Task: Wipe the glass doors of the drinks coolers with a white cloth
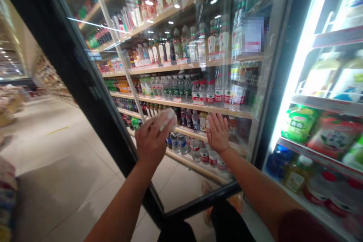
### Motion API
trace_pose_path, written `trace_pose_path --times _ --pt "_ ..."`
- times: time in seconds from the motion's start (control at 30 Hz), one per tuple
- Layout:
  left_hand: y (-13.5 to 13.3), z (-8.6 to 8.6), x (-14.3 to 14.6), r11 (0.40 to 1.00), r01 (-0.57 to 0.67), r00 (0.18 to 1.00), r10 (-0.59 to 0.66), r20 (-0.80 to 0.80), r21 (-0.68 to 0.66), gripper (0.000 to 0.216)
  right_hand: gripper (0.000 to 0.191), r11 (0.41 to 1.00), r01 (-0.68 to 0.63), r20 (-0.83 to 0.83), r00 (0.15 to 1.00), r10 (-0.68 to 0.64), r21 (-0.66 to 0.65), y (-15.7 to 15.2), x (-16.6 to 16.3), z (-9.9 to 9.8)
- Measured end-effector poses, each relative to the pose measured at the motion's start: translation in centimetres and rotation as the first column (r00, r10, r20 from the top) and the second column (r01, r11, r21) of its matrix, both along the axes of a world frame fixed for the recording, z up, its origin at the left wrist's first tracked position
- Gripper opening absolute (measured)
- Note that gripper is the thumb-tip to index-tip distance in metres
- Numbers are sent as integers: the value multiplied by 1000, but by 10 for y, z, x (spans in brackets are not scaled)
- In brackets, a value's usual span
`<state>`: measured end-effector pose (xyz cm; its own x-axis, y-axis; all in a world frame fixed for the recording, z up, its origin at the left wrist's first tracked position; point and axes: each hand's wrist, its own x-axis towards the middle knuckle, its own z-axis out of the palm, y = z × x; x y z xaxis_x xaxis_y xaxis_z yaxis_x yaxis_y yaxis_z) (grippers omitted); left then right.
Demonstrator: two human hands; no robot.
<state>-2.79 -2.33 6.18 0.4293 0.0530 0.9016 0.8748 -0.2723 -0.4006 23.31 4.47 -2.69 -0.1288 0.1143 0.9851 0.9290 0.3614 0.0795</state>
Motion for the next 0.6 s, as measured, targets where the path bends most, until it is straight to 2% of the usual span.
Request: trace_pose_path --times 0.03,0.07,0.1,0.17,0.23,0.27,0.3,0.33,0.37,0.43,0.5,0.53,0.57,0.6 --pt "2 6 1 999 9 997 -11 76 30 54 62 1000 -1 -1 1000 1 -3 0 0 0" --pt "3 4 3 999 22 992 -27 120 43 54 61 1000 -2 -3 1000 2 -8 0 0 0" --pt "2 -6 7 999 37 991 -41 130 36 53 61 1000 -4 -7 1000 3 -13 0 0 -1" --pt "-2 -44 16 997 66 996 -65 53 -28 49 61 1000 -2 -4 1000 2 -22 1 0 -2" --pt "-7 -83 23 978 77 983 -107 -148 -196 43 60 1000 8 0 1000 -8 -23 1 1 -2" --pt "-9 -96 24 966 73 958 -137 -252 -246 40 60 1000 13 2 1000 -13 -22 1 1 -2" --pt "-10 -102 24 957 61 935 -155 -319 -285 37 60 1000 15 4 1000 -15 -21 1 1 -2" --pt "-10 -99 22 955 51 923 -157 -352 -293 36 60 1000 14 3 1000 -14 -16 1 1 -2" --pt "-9 -88 19 960 46 928 -144 -344 -276 38 60 1000 10 0 1000 -10 -12 1 1 -2" --pt "-4 -51 11 982 44 969 -87 -231 -185 45 62 1000 -5 -1 1000 5 -1 1 1 -1" --pt "2 -12 6 998 34 998 -37 -48 -59 51 63 1000 -11 1 1000 11 7 0 0 -1" --pt "4 0 5 1000 29 999 -28 39 -12 52 63 1000 -8 3 1000 8 5 0 0 -1" --pt "5 4 6 1000 24 994 -25 109 15 52 63 1000 -1 6 1000 1 0 0 0 -1" --pt "6 1 9 999 25 988 -29 153 26 51 62 1000 7 8 1000 -7 -6 -1 0 -1"
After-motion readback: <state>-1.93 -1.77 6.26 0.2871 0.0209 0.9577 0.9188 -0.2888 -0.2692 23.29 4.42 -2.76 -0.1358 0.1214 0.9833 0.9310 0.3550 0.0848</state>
